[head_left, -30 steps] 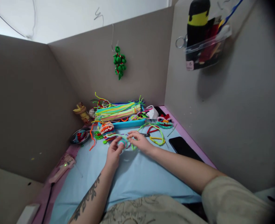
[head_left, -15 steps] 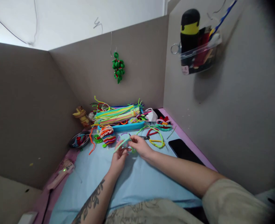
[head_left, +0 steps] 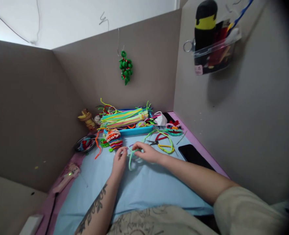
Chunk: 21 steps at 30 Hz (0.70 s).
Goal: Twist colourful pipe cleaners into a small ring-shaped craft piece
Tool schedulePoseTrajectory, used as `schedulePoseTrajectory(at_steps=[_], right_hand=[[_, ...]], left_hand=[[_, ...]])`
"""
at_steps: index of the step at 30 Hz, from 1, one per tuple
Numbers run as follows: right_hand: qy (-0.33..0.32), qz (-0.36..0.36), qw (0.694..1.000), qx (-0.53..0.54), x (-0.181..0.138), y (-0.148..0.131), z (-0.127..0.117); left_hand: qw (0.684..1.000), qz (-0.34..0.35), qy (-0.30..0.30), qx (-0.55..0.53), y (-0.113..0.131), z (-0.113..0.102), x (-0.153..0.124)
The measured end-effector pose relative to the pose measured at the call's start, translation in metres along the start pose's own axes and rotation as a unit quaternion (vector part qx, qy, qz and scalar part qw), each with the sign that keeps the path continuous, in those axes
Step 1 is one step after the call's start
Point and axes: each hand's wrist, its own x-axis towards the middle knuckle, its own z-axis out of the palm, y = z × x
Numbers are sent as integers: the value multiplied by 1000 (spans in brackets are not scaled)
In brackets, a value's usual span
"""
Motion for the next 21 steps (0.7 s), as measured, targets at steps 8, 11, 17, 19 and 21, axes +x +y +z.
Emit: schedulePoseTrajectory(at_steps=[8,11,17,19,21], right_hand=[[-67,-17,997,18,-6,-1,7],[-82,-20,996,8,-6,-3,6],[-119,-1,990,78,-6,4,10],[-124,13,986,111,-6,7,14],[-118,28,984,128,-7,8,18]], left_hand=[[990,-53,-102,-78,1,5,-6],[984,-72,-115,-112,2,5,-7],[974,-110,-118,-158,-1,7,-10],[971,-117,-119,-169,-1,8,-9],[971,-116,-116,-174,1,7,-9]])
